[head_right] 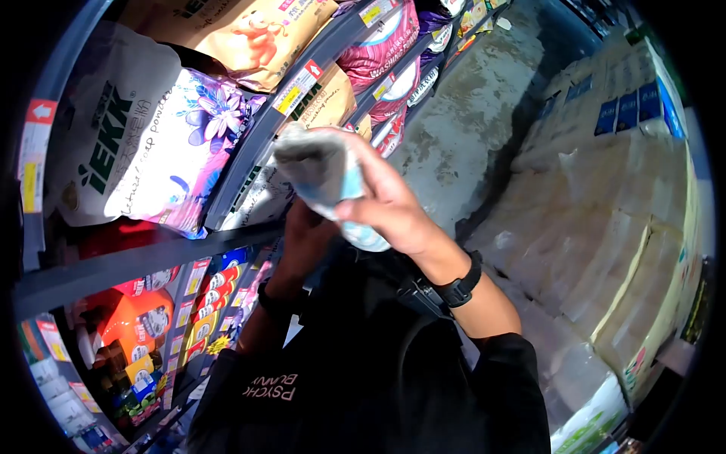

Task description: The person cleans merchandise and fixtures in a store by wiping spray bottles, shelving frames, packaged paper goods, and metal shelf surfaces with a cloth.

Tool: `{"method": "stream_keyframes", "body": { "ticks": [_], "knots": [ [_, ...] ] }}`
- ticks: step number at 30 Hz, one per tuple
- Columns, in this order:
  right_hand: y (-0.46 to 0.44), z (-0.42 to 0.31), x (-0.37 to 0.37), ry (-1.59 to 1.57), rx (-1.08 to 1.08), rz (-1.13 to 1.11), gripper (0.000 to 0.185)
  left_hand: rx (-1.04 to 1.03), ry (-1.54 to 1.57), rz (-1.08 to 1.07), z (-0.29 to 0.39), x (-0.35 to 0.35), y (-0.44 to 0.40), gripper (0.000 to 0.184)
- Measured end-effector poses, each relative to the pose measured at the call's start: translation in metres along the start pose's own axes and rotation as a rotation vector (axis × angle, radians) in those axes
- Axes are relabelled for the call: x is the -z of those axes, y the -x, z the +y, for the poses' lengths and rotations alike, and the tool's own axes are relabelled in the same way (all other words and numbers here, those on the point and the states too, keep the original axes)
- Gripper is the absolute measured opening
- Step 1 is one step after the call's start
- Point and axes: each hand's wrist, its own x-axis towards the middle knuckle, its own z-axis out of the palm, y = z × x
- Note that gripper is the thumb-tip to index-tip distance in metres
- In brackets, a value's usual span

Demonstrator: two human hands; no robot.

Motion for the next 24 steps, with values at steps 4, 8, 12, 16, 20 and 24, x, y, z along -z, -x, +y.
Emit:
{"method": "stream_keyframes", "body": {
  "ticks": [4,8,12,16,20,24],
  "knots": [
    [-0.039,0.007,0.011,0.786,-0.111,0.030,0.074,0.060,-0.088,0.272,0.009,0.021,-0.013,0.037],
    [-0.050,0.055,0.039,0.507,-0.393,-0.073,0.042,0.096,-0.502,0.365,0.019,0.024,-0.023,0.047],
    [-0.063,0.058,0.026,0.442,-0.040,0.313,0.030,0.100,-0.432,0.496,0.022,0.040,0.004,0.061],
    [-0.091,0.064,0.021,0.822,0.272,0.228,0.040,0.055,-0.505,0.682,0.004,0.035,0.055,0.055],
    [-0.112,0.123,0.005,0.950,0.477,-0.034,0.030,0.186,-0.350,0.831,-0.015,-0.001,0.111,0.040],
    [-0.089,0.171,-0.026,1.019,0.686,-0.324,0.037,0.187,-0.274,0.998,-0.030,-0.021,0.161,0.032]
  ]
}}
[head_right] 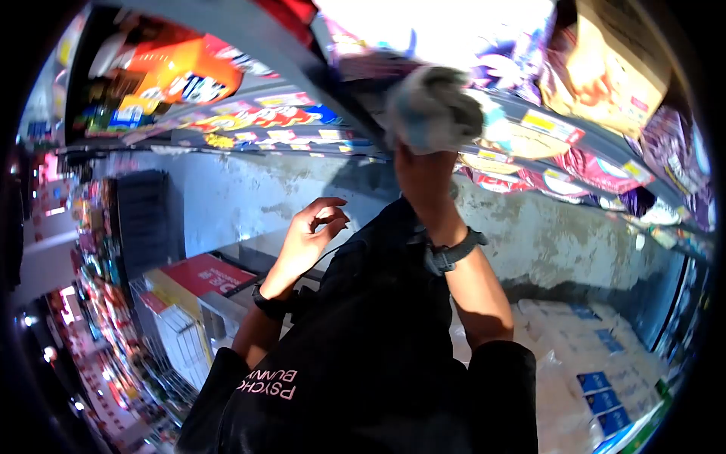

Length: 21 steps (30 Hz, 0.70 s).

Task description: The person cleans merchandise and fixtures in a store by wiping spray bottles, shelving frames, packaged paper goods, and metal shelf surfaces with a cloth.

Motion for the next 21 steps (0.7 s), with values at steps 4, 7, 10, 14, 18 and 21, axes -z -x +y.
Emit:
{"method": "stream_keyframes", "body": {
  "ticks": [4,7,10,14,18,21],
  "knots": [
    [0.018,-0.056,-0.035,-0.202,-0.025,-0.227,0.041,0.061,0.007,0.122,-0.009,0.025,0.027,0.029],
    [0.019,-0.092,-0.058,-0.308,0.026,-0.308,0.042,0.001,0.020,0.213,-0.031,0.054,0.038,0.028],
    [0.016,-0.091,-0.112,-0.015,0.277,-0.313,0.039,0.073,0.194,0.247,-0.051,0.090,0.048,0.033],
    [0.000,-0.110,-0.197,-0.138,0.272,-0.372,0.033,0.009,0.259,0.285,-0.083,0.164,0.054,0.032],
    [-0.010,-0.174,-0.269,-0.261,0.256,-0.425,0.043,0.086,0.303,0.307,-0.102,0.251,0.067,0.031],
    [-0.019,-0.223,-0.322,-0.362,0.234,-0.475,0.047,0.064,0.296,0.299,-0.130,0.307,0.070,0.030]
  ]
}}
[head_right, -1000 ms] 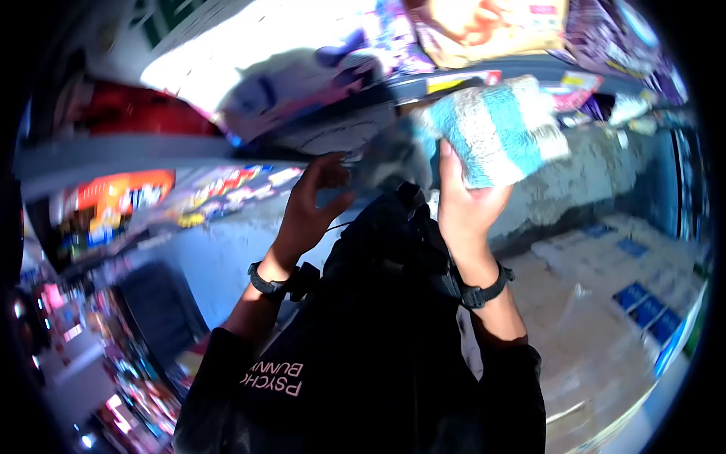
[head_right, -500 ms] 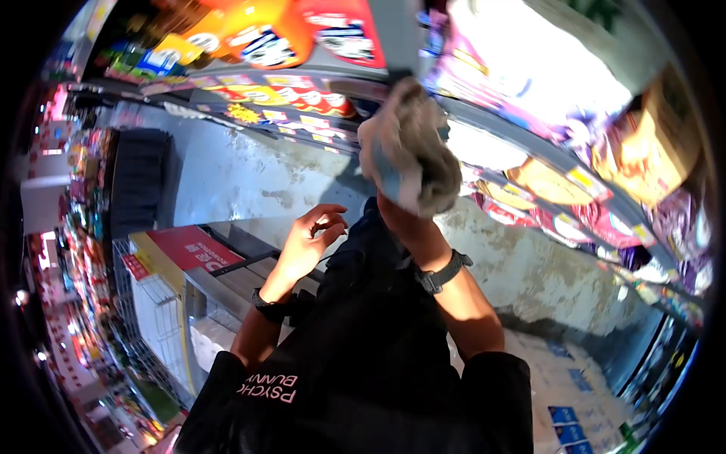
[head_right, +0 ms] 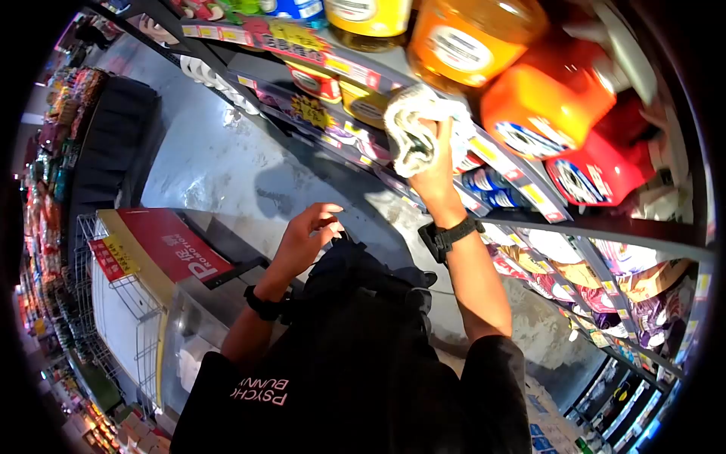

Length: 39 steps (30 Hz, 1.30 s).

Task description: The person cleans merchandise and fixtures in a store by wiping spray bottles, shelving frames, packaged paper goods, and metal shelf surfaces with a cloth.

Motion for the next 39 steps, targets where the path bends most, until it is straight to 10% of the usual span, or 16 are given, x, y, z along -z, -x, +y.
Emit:
{"method": "stream_keyframes", "body": {
  "ticks": [24,39],
  "knots": [
    [-0.224,-0.092,-0.332,0.057,0.078,-0.396,0.064,-0.105,0.027,0.168,0.039,0.303,-0.121,0.030],
    [-0.321,-0.162,-0.475,-0.288,0.208,-0.150,0.047,-0.239,0.036,0.334,0.027,0.488,-0.188,0.034]
  ]
}}
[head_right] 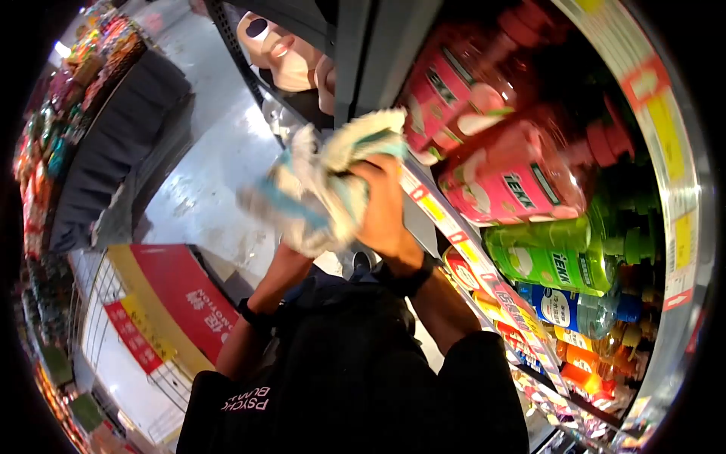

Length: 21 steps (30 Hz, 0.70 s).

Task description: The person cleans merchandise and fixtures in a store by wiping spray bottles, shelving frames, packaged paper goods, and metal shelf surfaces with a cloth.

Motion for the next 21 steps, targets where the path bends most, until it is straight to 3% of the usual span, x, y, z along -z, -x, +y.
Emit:
{"method": "stream_keyframes", "body": {
  "ticks": [1,3,4,6,9,12,16,19,21],
  "knots": [
    [-0.012,-0.017,0.002,0.079,0.051,0.054,0.047,-0.036,0.178,0.068,-0.029,0.012,-0.003,0.034],
    [-0.048,-0.044,0.006,0.315,0.200,0.162,0.046,0.000,0.196,-0.094,-0.007,0.052,-0.031,0.032],
    [-0.070,-0.055,0.005,0.450,0.277,0.217,0.046,0.089,0.359,-0.177,-0.009,0.067,-0.040,0.031],
    [-0.110,-0.070,-0.003,0.723,0.368,0.302,0.046,0.050,0.334,-0.256,-0.005,0.099,-0.063,0.032],
    [-0.130,-0.054,-0.028,1.006,0.269,0.241,0.045,0.066,0.303,-0.353,0.000,0.139,-0.093,0.035],
    [-0.084,-0.004,-0.046,0.945,0.103,0.056,0.034,0.076,0.283,-0.426,-0.003,0.161,-0.111,0.033],
    [-0.063,-0.016,-0.054,1.057,-0.067,-0.168,0.038,0.090,0.292,-0.513,-0.012,0.177,-0.117,0.031],
    [-0.106,-0.040,-0.022,1.157,0.127,0.099,0.034,0.068,0.299,-0.565,-0.027,0.181,-0.122,0.030],
    [-0.158,-0.063,-0.006,1.239,0.269,0.246,0.043,0.075,0.304,-0.580,-0.030,0.176,-0.127,0.028]
  ]
}}
